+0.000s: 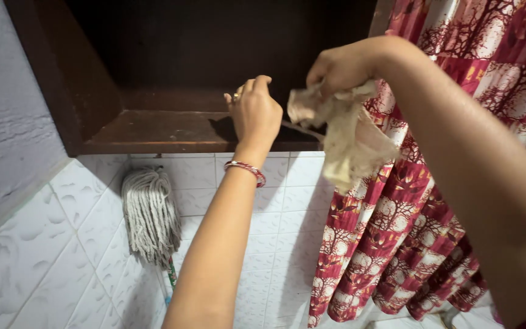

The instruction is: The person washes a cloth under a running tap, then wipes the interior surfaces of a wooden shelf with the damp cloth. After cleaning, the person returns to the sink to rinse and wring out the cloth.

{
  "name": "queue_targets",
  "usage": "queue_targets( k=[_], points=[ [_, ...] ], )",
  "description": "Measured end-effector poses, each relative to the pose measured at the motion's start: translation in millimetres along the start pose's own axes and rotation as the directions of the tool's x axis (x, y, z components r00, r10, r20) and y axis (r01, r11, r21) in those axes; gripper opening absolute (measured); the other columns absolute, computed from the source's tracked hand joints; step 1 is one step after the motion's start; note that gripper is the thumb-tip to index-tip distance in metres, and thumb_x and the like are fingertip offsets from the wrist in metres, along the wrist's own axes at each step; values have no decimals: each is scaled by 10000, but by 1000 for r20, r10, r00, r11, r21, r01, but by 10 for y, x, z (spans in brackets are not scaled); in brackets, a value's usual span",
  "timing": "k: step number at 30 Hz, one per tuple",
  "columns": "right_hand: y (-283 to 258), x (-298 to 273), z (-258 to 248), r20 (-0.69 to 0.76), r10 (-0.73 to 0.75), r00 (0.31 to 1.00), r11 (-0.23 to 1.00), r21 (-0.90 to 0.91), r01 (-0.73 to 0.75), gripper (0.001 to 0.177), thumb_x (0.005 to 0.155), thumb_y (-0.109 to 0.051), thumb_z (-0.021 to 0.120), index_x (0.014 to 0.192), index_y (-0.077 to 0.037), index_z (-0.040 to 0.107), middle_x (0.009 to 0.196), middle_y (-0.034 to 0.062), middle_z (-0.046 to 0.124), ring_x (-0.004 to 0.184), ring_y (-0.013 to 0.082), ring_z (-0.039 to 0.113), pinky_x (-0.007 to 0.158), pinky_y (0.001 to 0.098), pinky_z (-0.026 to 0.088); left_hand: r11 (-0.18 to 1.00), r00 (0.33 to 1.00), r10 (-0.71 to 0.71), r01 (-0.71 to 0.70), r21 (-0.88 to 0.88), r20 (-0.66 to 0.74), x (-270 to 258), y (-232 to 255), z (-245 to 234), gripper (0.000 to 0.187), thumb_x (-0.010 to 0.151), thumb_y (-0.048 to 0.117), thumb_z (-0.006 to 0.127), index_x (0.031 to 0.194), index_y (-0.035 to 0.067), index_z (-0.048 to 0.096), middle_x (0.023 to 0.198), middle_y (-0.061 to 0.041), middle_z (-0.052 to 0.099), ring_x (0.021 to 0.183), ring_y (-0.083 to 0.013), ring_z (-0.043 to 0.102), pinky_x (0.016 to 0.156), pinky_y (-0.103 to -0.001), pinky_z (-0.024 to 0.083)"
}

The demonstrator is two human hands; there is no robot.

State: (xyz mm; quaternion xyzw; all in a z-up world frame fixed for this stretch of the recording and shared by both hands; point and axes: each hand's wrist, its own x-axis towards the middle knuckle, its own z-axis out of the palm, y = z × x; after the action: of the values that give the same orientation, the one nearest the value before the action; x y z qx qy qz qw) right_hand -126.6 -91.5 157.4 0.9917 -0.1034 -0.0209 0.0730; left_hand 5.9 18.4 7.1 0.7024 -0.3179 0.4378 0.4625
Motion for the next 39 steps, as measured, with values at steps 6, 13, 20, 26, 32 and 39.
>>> queue_targets(
  k=[6, 13, 20, 26, 32, 39],
  points=[
    [-99, 243, 658, -3, 199, 980, 955, -222, -195, 631, 778, -342, 859, 1356, -157, 685, 1274, 149, 739, 1184, 317, 699, 1041, 398, 538, 995, 991, 3, 10, 100, -133, 115, -446, -630, 215, 937, 120, 583, 1094, 108, 730, 1120, -76, 722, 1154, -304, 626, 1148, -615, 309],
    [-479, 665, 1293, -100, 13, 995, 822, 567, 46, 597, 973, -634, 341, 1444, -319, 531, 1680, -51, 268, 1506, 258, 315, 1146, 473, 361, 994, 958, 107, -99, 46, -268, 17, -864, -1000, 217, 1045, 187, 511, 1100, 97, 700, 1106, -60, 716, 1172, -284, 609, 1187, -577, 287],
    [-1554, 979, 1216, -499, -350, 793, 756, 348, 554, 328, 982, -297, 552, 1069, -31, 722, 975, 203, 761, 904, 382, 732, 841, 488, 560, 993, 973, 41, -65, -101, -226, 71, -928, -964, 294, 1083, 229, 454, 1164, 59, 679, 1176, -136, 693, 1147, -349, 599, 1035, -466, 443],
    [-478, 439, 1252, -300, -136, 944, 986, 47, 157, 215, 854, -58, 601, 986, -63, 770, 938, 172, 758, 846, 326, 746, 738, 435, 591, 998, 978, 8, -21, -57, -210, 97, -994, -924, 297, 1084, 227, 444, 1164, 39, 660, 1151, -153, 691, 1116, -364, 603, 978, -463, 466],
    [-647, 863, 1135, -246, 145, 958, 954, 291, -70, 304, 942, -283, 610, 1004, -22, 755, 922, 198, 756, 823, 360, 752, 728, 487, 596, 993, 960, -23, -10, -115, -279, 34, -915, -863, 285, 1071, 213, 440, 1122, 45, 664, 1131, -126, 706, 1105, -333, 620, 980, -450, 468],
    [-1828, 1370, 1040, -448, -409, 795, 792, 258, 553, 247, 864, -214, 650, 1020, -62, 765, 979, 190, 774, 928, 356, 742, 793, 475, 572, 964, 890, -17, -106, -243, -456, -68, -874, -935, 258, 1062, 166, 433, 1078, 31, 652, 1135, -117, 683, 1122, -314, 621, 1014, -442, 476]
  ],
)
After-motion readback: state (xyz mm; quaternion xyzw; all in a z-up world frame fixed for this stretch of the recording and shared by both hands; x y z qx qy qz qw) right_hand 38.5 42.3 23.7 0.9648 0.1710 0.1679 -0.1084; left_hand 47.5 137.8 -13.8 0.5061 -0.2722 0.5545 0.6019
